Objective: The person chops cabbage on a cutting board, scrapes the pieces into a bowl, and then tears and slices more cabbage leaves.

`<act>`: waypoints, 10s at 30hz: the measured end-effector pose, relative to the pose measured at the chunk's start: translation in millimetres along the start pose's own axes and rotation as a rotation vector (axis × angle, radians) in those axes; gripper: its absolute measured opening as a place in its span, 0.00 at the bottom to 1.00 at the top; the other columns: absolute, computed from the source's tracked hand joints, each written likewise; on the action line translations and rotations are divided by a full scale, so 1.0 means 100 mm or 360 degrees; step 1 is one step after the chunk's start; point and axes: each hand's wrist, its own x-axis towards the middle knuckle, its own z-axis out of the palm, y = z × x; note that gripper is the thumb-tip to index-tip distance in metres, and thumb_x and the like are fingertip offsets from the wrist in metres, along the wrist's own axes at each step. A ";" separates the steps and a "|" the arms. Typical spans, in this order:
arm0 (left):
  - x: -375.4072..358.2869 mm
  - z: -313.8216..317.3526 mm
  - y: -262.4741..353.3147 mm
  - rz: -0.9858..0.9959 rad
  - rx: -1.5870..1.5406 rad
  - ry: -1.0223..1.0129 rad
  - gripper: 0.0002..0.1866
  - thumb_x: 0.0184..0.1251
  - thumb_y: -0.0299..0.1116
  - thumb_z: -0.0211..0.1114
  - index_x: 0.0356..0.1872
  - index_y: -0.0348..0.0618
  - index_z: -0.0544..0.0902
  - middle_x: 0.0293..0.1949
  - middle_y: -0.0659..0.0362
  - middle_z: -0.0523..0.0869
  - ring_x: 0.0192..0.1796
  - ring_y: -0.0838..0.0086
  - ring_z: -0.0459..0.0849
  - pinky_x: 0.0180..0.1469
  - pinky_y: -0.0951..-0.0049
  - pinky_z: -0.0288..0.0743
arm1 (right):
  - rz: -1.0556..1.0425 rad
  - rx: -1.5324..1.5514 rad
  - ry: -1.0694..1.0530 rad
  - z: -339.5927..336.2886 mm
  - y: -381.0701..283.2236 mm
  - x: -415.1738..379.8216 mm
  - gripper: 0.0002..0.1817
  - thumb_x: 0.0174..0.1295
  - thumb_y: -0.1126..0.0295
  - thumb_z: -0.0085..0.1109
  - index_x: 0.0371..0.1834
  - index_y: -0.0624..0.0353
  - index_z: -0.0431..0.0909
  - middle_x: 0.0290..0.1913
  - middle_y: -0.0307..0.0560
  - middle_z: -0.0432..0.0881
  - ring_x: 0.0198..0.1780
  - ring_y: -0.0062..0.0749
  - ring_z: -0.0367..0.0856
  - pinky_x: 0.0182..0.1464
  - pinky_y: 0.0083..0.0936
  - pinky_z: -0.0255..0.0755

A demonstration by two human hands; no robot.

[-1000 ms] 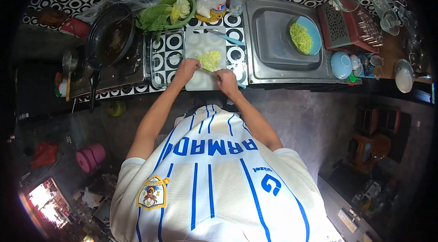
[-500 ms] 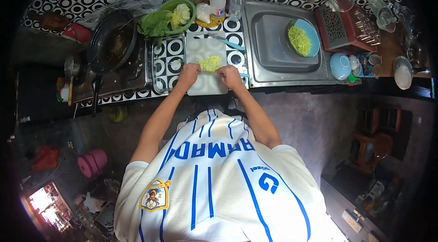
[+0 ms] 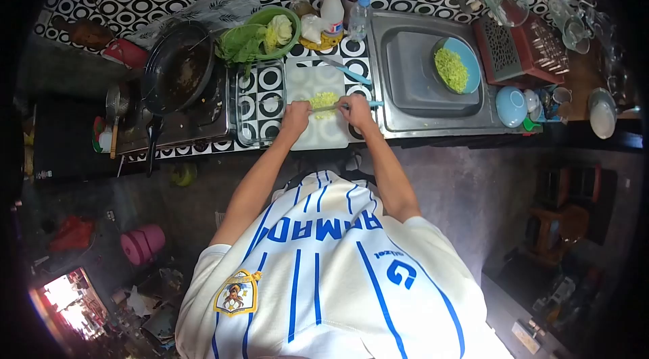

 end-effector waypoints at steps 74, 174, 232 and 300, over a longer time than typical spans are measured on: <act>0.23 -0.49 0.00 0.0037 -0.0305 0.0366 0.04 0.58 0.22 0.64 0.35 0.36 0.83 0.33 0.44 0.85 0.40 0.46 0.84 0.43 0.52 0.77 | -0.0218 0.0040 -0.0116 -0.12 -0.15 0.74 0.12 0.52 0.79 0.67 0.39 0.55 0.89 0.38 0.51 0.88 0.40 0.48 0.85 0.43 0.37 0.78; 0.17 -0.39 -0.19 0.0356 -0.0062 -0.0276 0.06 0.55 0.20 0.61 0.32 0.39 0.85 0.34 0.47 0.85 0.42 0.49 0.85 0.44 0.56 0.79 | 0.0063 0.0194 0.0048 0.22 -0.48 -0.21 0.10 0.49 0.78 0.62 0.36 0.61 0.88 0.32 0.59 0.85 0.34 0.51 0.85 0.40 0.37 0.78; 0.26 -0.28 -0.11 0.0051 0.0107 -0.0065 0.04 0.60 0.29 0.66 0.34 0.43 0.87 0.33 0.47 0.87 0.40 0.50 0.87 0.44 0.53 0.80 | -0.0309 0.0184 -0.0078 0.06 0.01 0.42 0.06 0.51 0.76 0.68 0.33 0.60 0.87 0.29 0.53 0.85 0.31 0.47 0.82 0.35 0.36 0.75; 0.85 -0.24 -0.20 -0.0191 0.0183 -0.0068 0.05 0.54 0.26 0.71 0.31 0.49 0.89 0.38 0.49 0.88 0.45 0.53 0.88 0.48 0.57 0.82 | -0.0205 -0.0086 -0.0023 0.12 0.04 0.88 0.06 0.50 0.81 0.62 0.31 0.63 0.86 0.32 0.57 0.86 0.32 0.51 0.84 0.39 0.36 0.77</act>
